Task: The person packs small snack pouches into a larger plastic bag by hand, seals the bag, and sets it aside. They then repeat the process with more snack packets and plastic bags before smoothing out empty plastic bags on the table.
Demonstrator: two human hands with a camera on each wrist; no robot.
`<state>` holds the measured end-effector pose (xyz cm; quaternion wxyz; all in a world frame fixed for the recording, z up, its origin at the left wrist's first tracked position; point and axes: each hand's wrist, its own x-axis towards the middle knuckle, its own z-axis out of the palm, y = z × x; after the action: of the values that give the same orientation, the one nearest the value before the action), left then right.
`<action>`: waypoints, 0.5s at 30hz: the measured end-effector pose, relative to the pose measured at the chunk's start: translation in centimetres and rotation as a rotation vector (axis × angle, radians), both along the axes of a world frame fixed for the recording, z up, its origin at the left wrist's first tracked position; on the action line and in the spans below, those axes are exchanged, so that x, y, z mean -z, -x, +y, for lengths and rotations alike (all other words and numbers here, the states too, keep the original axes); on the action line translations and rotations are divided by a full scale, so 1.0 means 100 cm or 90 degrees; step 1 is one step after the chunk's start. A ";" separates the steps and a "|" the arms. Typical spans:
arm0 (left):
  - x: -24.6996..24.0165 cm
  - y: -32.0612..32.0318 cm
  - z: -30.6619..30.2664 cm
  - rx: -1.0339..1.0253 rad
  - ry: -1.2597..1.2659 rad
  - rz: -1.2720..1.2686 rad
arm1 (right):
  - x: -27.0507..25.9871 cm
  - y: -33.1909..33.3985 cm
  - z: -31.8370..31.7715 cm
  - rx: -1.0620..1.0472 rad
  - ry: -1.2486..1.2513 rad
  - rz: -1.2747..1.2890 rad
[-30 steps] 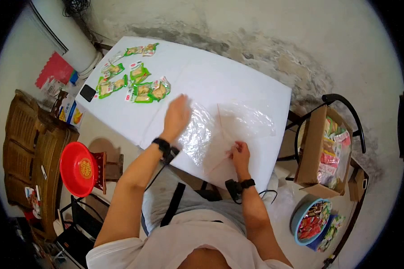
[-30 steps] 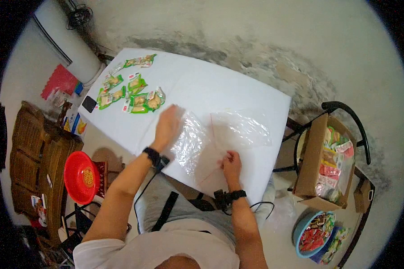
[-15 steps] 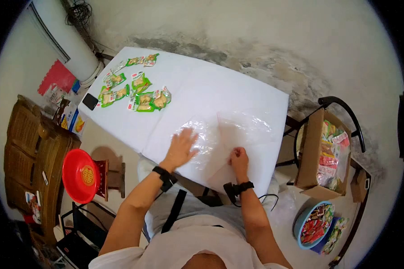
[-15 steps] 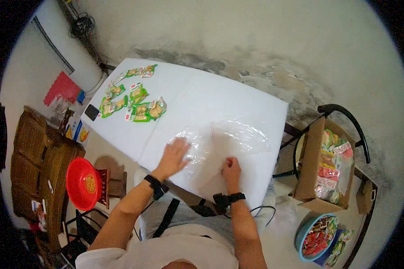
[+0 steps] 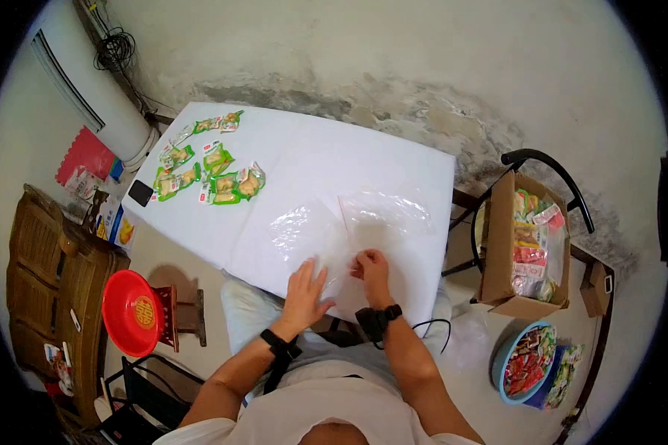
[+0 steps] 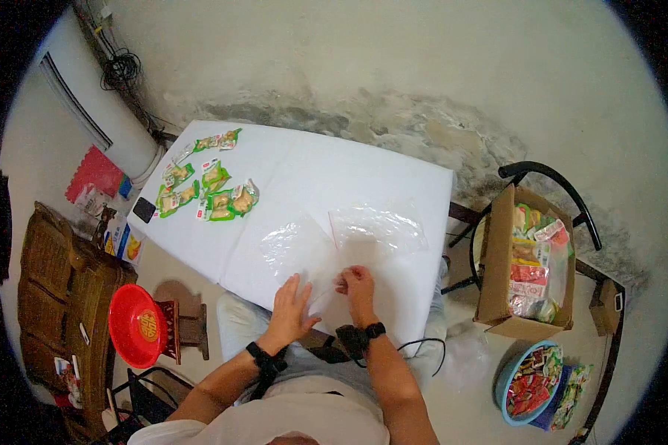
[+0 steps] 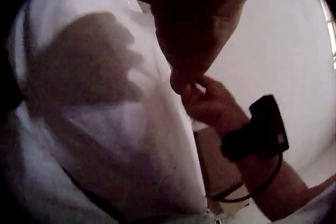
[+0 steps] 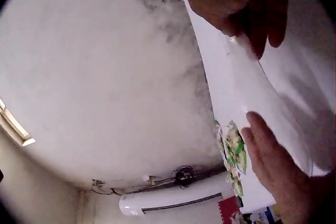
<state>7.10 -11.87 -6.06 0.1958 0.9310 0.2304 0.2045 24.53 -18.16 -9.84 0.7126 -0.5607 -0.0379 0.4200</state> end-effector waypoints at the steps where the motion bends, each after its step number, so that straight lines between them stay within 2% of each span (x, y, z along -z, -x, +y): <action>1: 0.004 -0.002 -0.002 0.000 -0.018 0.002 | -0.002 0.002 0.000 0.000 -0.002 -0.002; 3: 0.043 0.001 0.019 0.003 0.027 -0.003 | -0.004 0.005 -0.003 -0.038 0.009 -0.016; 4: 0.045 0.001 0.027 0.007 0.073 -0.006 | -0.003 0.003 -0.004 -0.036 0.007 -0.019; 5: 0.047 0.004 0.029 0.009 0.071 -0.008 | 0.000 0.000 -0.007 -0.061 0.037 -0.089; 6: 0.034 0.004 0.031 -0.056 0.076 -0.007 | 0.003 -0.005 -0.008 -0.085 0.066 -0.160; 7: 0.026 0.003 0.033 -0.121 0.080 -0.006 | 0.006 -0.012 -0.010 -0.083 0.064 -0.162; 8: 0.028 0.005 0.040 -0.119 0.077 -0.009 | 0.010 -0.020 -0.011 -0.051 0.117 -0.420; 9: 0.035 0.008 0.051 -0.175 0.166 -0.085 | 0.012 -0.027 -0.011 -0.016 0.170 -0.678; 10: 0.036 0.012 0.059 -0.231 0.258 -0.160 | 0.013 -0.031 -0.009 -0.012 0.170 -0.680; 11: 0.037 0.017 0.066 -0.226 0.257 -0.161 | 0.013 -0.038 -0.005 -0.041 0.239 -0.807; 12: 0.035 0.021 0.072 -0.257 0.362 -0.234 | 0.011 -0.044 -0.002 -0.070 0.313 -0.932; 13: 0.032 0.020 0.075 -0.286 0.469 -0.307 | 0.002 -0.043 0.003 -0.064 0.318 -0.933; 15: 0.016 0.019 0.068 -0.284 0.484 -0.343 | -0.013 -0.032 0.019 -0.261 0.469 -0.850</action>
<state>5.22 -5.06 -7.64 0.5246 0.6364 0.4228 0.3756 27.76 -16.25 -8.57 0.2157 -0.8760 -0.4190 0.1031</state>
